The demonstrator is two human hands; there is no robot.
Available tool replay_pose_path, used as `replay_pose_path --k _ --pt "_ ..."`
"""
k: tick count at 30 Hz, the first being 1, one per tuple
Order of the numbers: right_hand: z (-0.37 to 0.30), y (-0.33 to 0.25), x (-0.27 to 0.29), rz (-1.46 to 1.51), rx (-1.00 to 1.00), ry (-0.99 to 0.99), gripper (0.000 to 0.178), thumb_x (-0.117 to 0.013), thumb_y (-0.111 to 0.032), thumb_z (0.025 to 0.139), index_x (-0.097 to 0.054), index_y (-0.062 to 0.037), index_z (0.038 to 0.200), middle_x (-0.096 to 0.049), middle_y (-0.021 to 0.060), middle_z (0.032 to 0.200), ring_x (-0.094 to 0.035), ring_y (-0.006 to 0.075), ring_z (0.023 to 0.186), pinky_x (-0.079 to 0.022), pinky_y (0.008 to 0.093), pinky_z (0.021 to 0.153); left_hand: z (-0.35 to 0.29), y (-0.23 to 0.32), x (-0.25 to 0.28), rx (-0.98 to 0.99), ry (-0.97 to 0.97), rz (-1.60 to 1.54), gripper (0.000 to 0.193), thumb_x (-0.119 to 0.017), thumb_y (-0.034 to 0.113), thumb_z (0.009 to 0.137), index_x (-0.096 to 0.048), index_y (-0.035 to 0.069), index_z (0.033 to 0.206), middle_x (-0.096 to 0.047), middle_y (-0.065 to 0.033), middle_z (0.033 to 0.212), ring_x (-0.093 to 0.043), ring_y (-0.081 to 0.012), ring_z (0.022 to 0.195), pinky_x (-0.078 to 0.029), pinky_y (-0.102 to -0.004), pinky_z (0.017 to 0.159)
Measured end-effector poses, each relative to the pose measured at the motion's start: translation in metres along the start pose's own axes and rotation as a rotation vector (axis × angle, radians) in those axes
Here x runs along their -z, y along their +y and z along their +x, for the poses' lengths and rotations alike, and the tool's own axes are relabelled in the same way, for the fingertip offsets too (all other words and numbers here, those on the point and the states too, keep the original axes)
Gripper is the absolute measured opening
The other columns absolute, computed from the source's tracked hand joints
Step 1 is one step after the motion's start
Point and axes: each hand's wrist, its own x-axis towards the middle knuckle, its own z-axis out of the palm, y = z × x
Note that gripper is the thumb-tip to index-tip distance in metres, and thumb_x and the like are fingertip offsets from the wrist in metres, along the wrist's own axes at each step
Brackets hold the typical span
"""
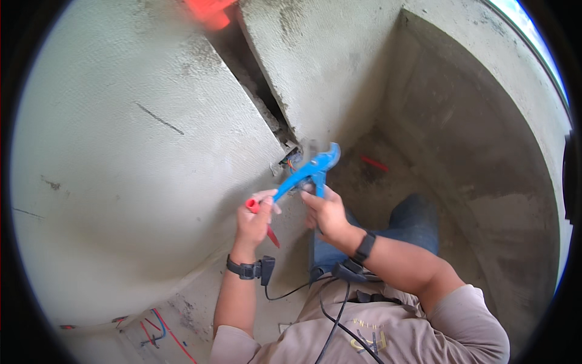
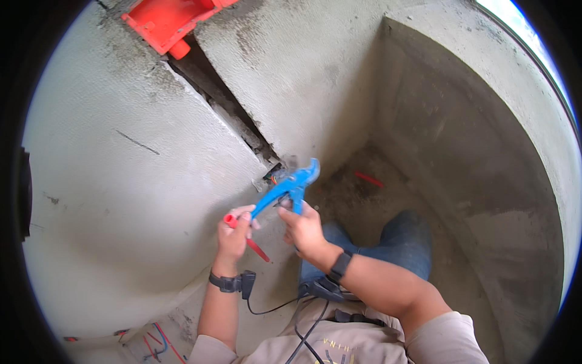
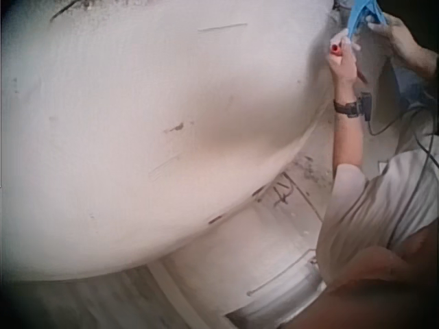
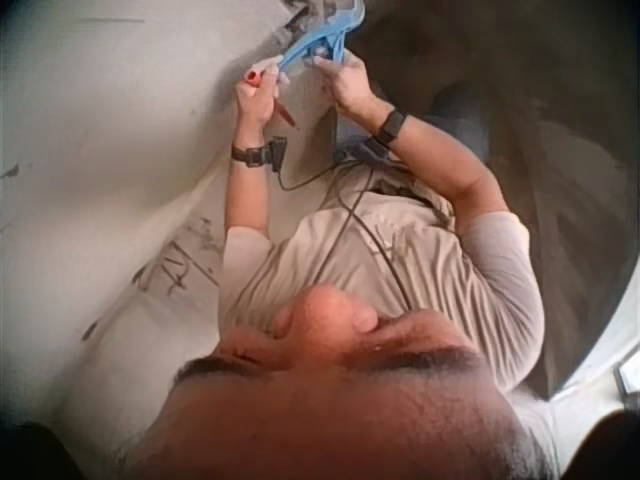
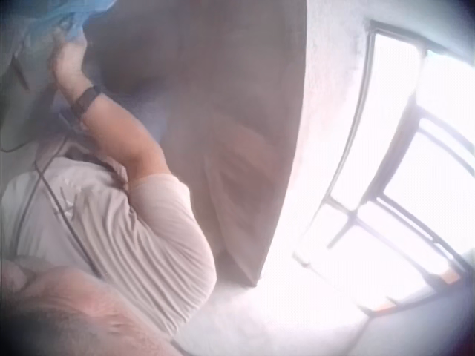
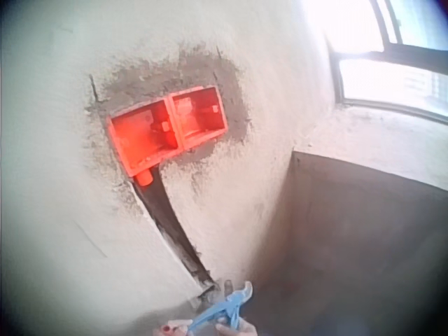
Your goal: The person cuts a red plastic conduit with a pair of pliers and fits it into a red electrical box on a wall. They then move to another part of the wall, cut another red conduit, and insert it into a different conduit fitting.
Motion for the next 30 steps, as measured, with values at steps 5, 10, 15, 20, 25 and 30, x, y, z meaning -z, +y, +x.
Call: replay_pose_path --k 5,10,15,20,25,30 --pt "-0.014 -0.025 0.045 -0.106 -0.089 0.017 0.016 -0.064 -0.019 0.094 -0.057 -0.0082 0.105 -0.039 -0.0024 0.056 -0.037 0.0116 0.043 -0.033 0.0292 0.044 -0.003 0.025 -0.025 -0.104 -0.177 0.189 0.033 -0.062 0.027 0.097 -0.067 0.001 0.117 -0.068 -0.0061 0.077 -0.06 -0.0088 0.066 -0.049 -0.0261 0.061" --pt "-0.031 -0.073 0.085 -0.177 0.075 0.04 0.015 -0.065 -0.018 0.092 -0.058 -0.0091 0.101 -0.041 -0.0046 0.057 -0.035 0.0083 0.042 -0.029 0.0263 0.042 0.024 0.024 -0.045 -0.182 -0.001 0.542 0.04 -0.067 0.034 0.092 -0.066 0.006 0.119 -0.07 -0.016 0.074 -0.07 -0.0277 0.071 -0.053 -0.0378 0.065" --pt "-0.06 -0.115 0.142 -0.131 0.141 0.192 0.015 -0.063 -0.018 0.093 -0.056 -0.0106 0.104 -0.036 -0.0061 0.055 -0.031 0.0071 0.042 -0.027 0.0245 0.042 0.083 0.025 -0.101 -0.046 0.136 1.003 0.068 -0.061 0.038 0.09 -0.04 0.001 0.143 -0.068 -0.0291 0.086 -0.067 -0.0459 0.081 -0.053 -0.0533 0.074" --pt "-0.093 -0.125 0.187 -0.244 0.234 0.307 0.021 -0.065 -0.016 0.091 -0.056 -0.0075 0.107 -0.04 -0.005 0.057 -0.035 0.0073 0.04 -0.032 0.0244 0.041 0.092 0.002 -0.102 -0.013 0.232 1.042 0.057 -0.059 0.034 0.092 -0.047 0.005 0.139 -0.069 -0.027 0.085 -0.068 -0.0443 0.079 -0.053 -0.0533 0.073" --pt "-0.095 -0.126 0.207 -0.388 0.262 0.366 0.023 -0.067 -0.015 0.089 -0.056 -0.0057 0.107 -0.046 -0.0037 0.064 -0.039 0.0077 0.042 -0.034 0.0248 0.042 0.084 -0.023 -0.096 -0.24 0.173 1.012 0.035 -0.062 0.027 0.09 -0.062 0.011 0.121 -0.07 -0.0217 0.087 -0.069 -0.0392 0.079 -0.054 -0.05 0.071" --pt "-0.077 -0.122 0.212 -0.987 0.463 0.305 0.021 -0.07 -0.013 0.087 -0.059 -0.0032 0.103 -0.053 -0.0002 0.07 -0.053 0.011 0.058 -0.043 0.0303 0.053 0.064 -0.013 -0.075 -0.523 0.165 0.761 0.018 -0.067 0.014 0.085 -0.069 0.009 0.103 -0.072 -0.0143 0.094 -0.07 -0.0345 0.084 -0.057 -0.0442 0.072"
